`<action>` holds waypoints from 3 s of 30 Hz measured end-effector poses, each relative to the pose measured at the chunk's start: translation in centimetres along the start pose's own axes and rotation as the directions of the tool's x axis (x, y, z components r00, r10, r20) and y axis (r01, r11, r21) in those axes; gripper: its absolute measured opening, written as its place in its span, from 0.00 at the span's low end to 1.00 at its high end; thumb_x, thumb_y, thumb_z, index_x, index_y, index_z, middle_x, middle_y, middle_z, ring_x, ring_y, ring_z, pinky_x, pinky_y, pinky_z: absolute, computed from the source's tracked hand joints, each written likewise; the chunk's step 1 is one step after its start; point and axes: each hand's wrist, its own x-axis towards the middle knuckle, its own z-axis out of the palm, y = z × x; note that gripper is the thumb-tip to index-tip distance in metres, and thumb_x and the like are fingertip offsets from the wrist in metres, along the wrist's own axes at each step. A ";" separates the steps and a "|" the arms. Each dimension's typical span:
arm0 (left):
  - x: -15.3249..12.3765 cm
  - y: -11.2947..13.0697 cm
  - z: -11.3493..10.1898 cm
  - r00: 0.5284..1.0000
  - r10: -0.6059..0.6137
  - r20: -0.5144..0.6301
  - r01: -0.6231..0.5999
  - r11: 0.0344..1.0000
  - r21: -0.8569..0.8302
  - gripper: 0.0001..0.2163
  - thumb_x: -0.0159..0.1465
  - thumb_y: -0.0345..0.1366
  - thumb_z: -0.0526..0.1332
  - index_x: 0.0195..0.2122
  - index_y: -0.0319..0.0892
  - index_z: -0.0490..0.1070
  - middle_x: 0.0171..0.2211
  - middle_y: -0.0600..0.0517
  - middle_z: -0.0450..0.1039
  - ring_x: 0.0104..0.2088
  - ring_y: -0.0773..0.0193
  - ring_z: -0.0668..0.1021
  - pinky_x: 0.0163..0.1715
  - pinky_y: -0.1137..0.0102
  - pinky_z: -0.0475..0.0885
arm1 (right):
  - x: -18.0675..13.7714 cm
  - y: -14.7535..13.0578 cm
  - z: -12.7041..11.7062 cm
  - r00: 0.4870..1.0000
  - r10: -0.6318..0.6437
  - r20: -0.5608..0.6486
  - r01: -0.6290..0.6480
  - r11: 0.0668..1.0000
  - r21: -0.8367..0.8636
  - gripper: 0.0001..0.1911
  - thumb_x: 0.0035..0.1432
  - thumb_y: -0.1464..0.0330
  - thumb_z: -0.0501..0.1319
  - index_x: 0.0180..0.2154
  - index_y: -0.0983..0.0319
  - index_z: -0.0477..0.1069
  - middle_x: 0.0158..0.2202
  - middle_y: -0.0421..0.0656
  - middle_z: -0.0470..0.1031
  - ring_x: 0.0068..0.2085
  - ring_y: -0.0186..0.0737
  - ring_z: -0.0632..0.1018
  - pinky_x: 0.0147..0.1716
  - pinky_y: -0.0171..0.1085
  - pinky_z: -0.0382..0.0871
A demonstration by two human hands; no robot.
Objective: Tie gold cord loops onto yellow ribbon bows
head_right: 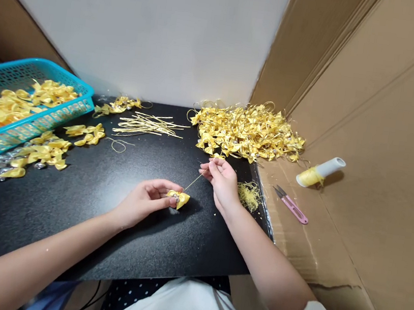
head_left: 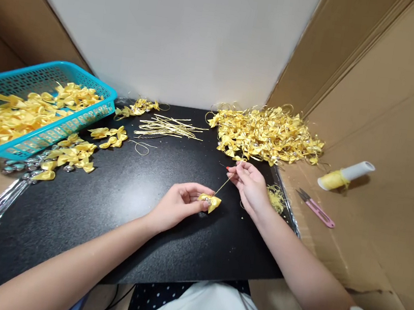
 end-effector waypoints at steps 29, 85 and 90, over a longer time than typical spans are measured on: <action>-1.4 2.4 1.2 0.954 0.104 0.280 -0.290 0.088 0.953 0.07 0.64 0.32 0.59 0.42 0.39 0.73 0.35 0.47 0.73 0.39 0.58 0.76 0.39 0.67 0.71 | 5.3 0.4 7.5 0.979 0.105 0.177 0.113 0.444 -0.889 0.07 0.45 0.74 0.64 0.17 0.64 0.75 0.13 0.38 0.69 0.19 0.31 0.73 0.26 0.30 0.67; 1.1 3.3 -1.9 0.897 0.398 0.192 -0.263 0.132 0.956 0.13 0.68 0.39 0.53 0.32 0.41 0.74 0.29 0.49 0.71 0.33 0.60 0.71 0.35 0.67 0.65 | -1.3 -0.3 1.2 0.587 -0.412 0.697 0.688 -0.201 -0.697 0.13 0.64 0.71 0.54 0.29 0.62 0.74 0.29 0.45 0.75 0.33 0.40 0.72 0.38 0.38 0.60; 0.3 2.6 -1.7 0.882 0.438 0.175 -0.226 0.067 0.972 0.14 0.69 0.39 0.53 0.33 0.41 0.75 0.28 0.50 0.70 0.29 0.63 0.72 0.32 0.69 0.65 | -1.4 0.0 1.3 0.590 -0.451 0.669 0.686 -0.158 -0.711 0.13 0.63 0.72 0.54 0.30 0.63 0.74 0.28 0.45 0.75 0.33 0.41 0.74 0.38 0.38 0.63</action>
